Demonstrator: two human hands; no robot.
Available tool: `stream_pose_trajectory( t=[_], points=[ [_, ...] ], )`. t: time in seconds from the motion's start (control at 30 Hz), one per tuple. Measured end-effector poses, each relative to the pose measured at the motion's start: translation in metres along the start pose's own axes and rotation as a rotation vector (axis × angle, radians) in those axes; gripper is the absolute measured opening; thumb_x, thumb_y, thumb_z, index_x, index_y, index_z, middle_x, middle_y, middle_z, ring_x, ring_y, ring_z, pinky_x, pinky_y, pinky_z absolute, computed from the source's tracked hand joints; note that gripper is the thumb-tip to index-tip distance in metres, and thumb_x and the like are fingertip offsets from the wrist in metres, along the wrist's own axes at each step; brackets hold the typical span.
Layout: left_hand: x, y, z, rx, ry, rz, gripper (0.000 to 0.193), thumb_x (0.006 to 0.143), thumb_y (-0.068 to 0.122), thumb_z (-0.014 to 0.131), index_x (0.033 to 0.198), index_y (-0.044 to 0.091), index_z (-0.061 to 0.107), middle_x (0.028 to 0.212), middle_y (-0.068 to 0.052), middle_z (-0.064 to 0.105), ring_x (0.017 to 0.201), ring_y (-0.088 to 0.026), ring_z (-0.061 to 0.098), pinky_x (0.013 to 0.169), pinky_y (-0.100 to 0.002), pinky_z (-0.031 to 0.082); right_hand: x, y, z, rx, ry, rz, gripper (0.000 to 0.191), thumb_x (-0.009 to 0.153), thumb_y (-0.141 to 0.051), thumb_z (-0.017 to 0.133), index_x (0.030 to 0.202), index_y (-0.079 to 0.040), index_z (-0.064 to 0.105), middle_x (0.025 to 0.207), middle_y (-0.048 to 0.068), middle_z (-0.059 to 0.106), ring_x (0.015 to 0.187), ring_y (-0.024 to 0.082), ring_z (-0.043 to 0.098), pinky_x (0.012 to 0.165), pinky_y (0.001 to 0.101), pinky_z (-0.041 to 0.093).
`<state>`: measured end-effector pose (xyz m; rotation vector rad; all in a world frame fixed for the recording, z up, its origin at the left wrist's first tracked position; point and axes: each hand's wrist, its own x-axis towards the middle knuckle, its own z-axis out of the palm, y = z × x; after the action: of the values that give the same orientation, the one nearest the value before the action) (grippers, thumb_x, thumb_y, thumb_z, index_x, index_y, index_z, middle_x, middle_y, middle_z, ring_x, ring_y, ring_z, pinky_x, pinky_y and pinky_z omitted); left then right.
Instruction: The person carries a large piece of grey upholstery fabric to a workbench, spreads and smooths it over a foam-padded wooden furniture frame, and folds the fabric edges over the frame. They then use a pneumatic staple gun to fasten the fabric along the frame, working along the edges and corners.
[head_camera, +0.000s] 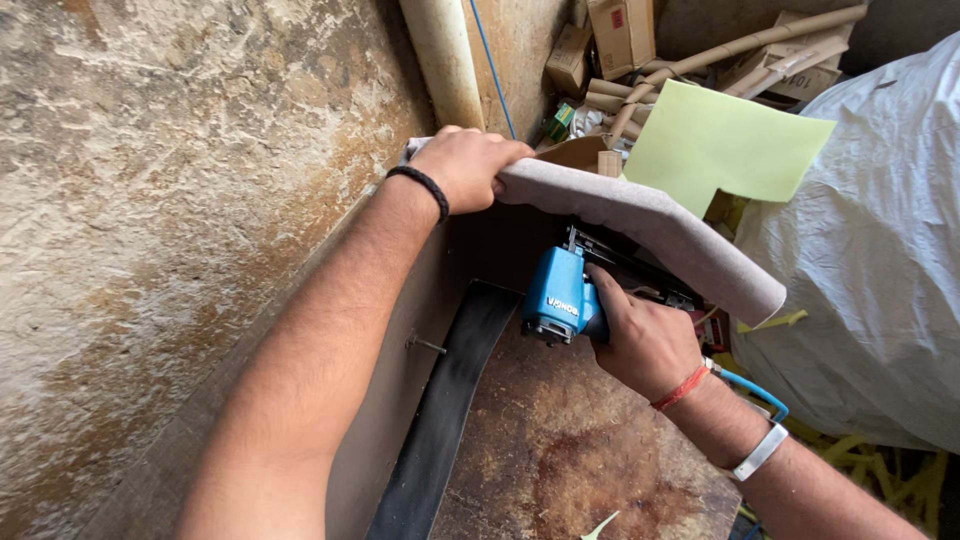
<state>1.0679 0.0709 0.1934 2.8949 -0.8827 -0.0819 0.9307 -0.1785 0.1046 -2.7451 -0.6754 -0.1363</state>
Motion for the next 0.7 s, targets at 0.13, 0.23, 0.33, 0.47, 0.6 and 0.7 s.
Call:
stream_pose_trajectory(
  t=[0.13,0.23,0.33,0.47,0.6,0.7],
  points=[
    [-0.006,-0.005,0.001,0.105,-0.033,-0.121,0.057,0.083,0.005,0.072,0.134,0.027,0.062,0.123,-0.005,0.071,0.116,-0.026,0.066,0.1,-0.044,0.052,0.014,-0.009,0.001,-0.01,-0.056,-0.022,0.088,0.07,-0.022,0.079,0.148,-0.011,0.04,0.093,0.015,0.074,0.078,0.032,0.074,0.062,0.0448,0.06],
    [-0.004,-0.005,0.003,0.13,-0.025,-0.133,0.059,0.082,0.001,0.07,0.134,0.027,0.063,0.119,-0.007,0.072,0.113,-0.028,0.067,0.095,-0.044,0.054,0.021,-0.019,-0.001,-0.035,-0.065,-0.019,0.084,0.072,-0.021,0.078,0.147,-0.01,0.041,0.091,0.014,0.075,0.078,0.032,0.074,0.063,0.0453,0.059],
    [-0.003,-0.007,0.002,0.14,-0.005,-0.101,0.058,0.082,0.0,0.07,0.133,0.027,0.064,0.117,-0.008,0.073,0.112,-0.029,0.068,0.094,-0.044,0.054,0.026,-0.028,-0.004,-0.061,-0.1,-0.003,0.072,0.078,-0.022,0.076,0.142,-0.01,0.045,0.086,0.013,0.075,0.077,0.031,0.074,0.063,0.045,0.059],
    [-0.004,-0.01,0.001,0.098,-0.003,-0.117,0.055,0.086,-0.001,0.067,0.13,0.03,0.067,0.116,-0.008,0.073,0.112,-0.029,0.068,0.096,-0.044,0.054,0.034,-0.039,-0.008,-0.046,-0.031,-0.092,0.081,0.072,-0.019,0.077,0.145,-0.008,0.044,0.083,0.016,0.074,0.071,0.034,0.073,0.057,0.0469,0.058],
    [-0.002,-0.012,0.002,0.087,0.001,-0.094,0.061,0.082,-0.004,0.068,0.133,0.029,0.065,0.119,-0.009,0.072,0.113,-0.029,0.067,0.098,-0.043,0.053,0.042,-0.046,-0.008,-0.132,-0.186,0.012,0.069,0.081,-0.015,0.071,0.143,-0.007,0.044,0.083,0.015,0.074,0.075,0.032,0.074,0.061,0.0447,0.059],
    [0.0,-0.02,0.0,-0.084,0.001,-0.129,0.066,0.074,-0.007,0.065,0.131,0.027,0.067,0.122,-0.009,0.071,0.113,-0.026,0.067,0.1,-0.039,0.051,0.047,-0.049,-0.007,-0.101,-0.043,-0.131,0.072,0.07,-0.014,0.074,0.137,-0.007,0.047,0.083,0.017,0.073,0.077,0.033,0.073,0.062,0.0446,0.059]
  ],
)
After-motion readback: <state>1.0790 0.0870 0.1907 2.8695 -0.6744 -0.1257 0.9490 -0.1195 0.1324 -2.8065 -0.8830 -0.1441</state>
